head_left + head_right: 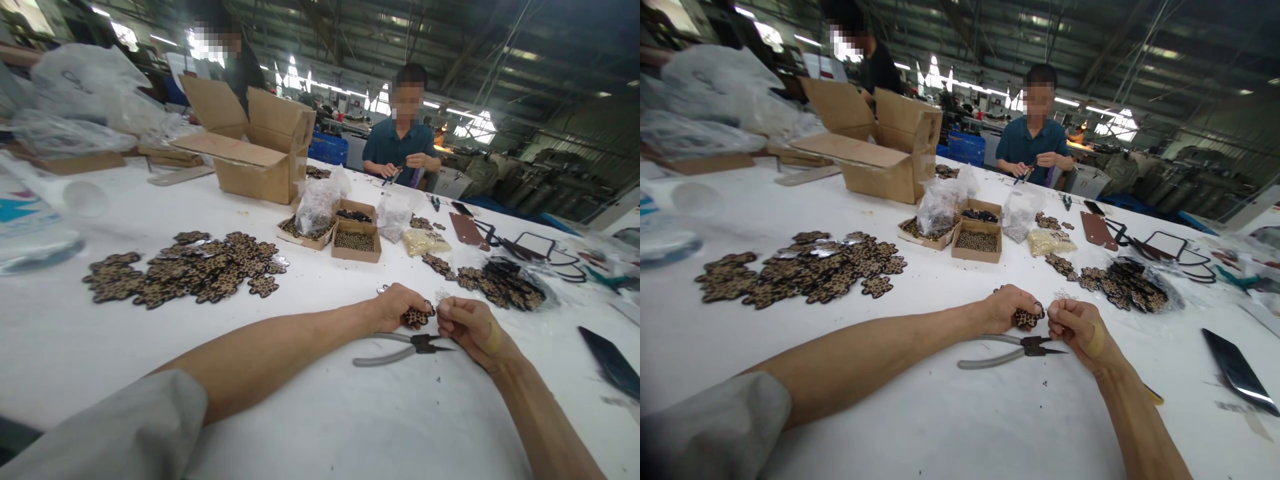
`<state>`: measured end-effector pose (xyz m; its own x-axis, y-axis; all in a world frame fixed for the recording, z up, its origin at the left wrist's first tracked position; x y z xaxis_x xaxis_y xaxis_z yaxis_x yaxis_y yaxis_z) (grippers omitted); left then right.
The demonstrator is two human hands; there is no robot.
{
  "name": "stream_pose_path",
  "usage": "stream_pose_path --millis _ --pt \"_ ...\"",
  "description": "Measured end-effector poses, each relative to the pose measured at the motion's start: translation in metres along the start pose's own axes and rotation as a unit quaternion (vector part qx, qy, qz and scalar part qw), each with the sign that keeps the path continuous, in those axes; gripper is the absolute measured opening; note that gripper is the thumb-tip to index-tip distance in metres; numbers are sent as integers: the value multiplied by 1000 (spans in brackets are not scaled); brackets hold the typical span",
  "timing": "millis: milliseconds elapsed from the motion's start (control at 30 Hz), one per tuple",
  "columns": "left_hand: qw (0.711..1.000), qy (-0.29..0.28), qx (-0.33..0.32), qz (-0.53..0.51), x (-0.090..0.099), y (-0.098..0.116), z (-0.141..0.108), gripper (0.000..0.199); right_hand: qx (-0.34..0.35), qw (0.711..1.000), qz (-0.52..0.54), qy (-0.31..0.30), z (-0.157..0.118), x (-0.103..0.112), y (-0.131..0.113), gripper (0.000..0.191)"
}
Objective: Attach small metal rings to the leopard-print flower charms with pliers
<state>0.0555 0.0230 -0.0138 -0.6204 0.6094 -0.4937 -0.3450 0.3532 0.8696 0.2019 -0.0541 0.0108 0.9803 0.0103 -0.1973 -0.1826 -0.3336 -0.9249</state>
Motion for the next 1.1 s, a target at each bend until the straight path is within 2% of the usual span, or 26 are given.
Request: stream_pose_path --millis 300,367,433,467,500,567,600,633,667,800,967,1033,1100 --pt "1000 -9 7 -9 1 -2 1 19 -43 999 16 26 3 -1 5 29" --pt "1000 -16 9 -11 2 -1 1 19 -39 998 -11 41 2 2 3 31" --pt "1000 -15 7 -9 3 0 1 20 -4 990 -101 101 -2 13 -3 32" --pt "1000 -11 6 -6 3 0 1 20 24 973 -174 148 -5 22 -8 33" --pt "1000 -7 6 -4 4 0 1 19 53 944 -260 198 -9 32 -13 34" --pt "1000 0 11 -1 4 1 1 18 88 855 -430 275 -18 52 -21 37" --pt "1000 1 15 -1 4 1 1 17 87 815 -492 292 -22 61 -23 39" --pt "1000 3 17 -3 4 1 1 17 76 788 -535 294 -27 70 -23 42" --pt "1000 5 18 -7 5 0 2 16 52 777 -562 279 -31 78 -20 46" --pt "999 12 25 -28 6 0 3 17 -53 787 -590 174 -40 93 -4 52" --pt "998 55 5 -18 12 19 4 18 -35 785 -599 151 -38 90 -4 36" --pt "998 62 -17 -11 12 33 4 18 -26 812 -564 150 -36 89 -8 33" --pt "998 59 -35 -4 10 44 3 19 -17 868 -476 138 -34 87 -11 33"
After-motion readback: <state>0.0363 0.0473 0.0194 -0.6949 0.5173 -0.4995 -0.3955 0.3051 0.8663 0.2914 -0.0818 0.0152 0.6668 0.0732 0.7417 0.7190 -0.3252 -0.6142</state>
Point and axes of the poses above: each hand's wrist, its own z-axis towards the middle knuckle, its own x-axis out of the back of the hand, y = z × x, the point moved 3 cm from there along z, towards the middle knuckle, and after that the axes turned 12 degrees about -x, right-handed, at the moved point
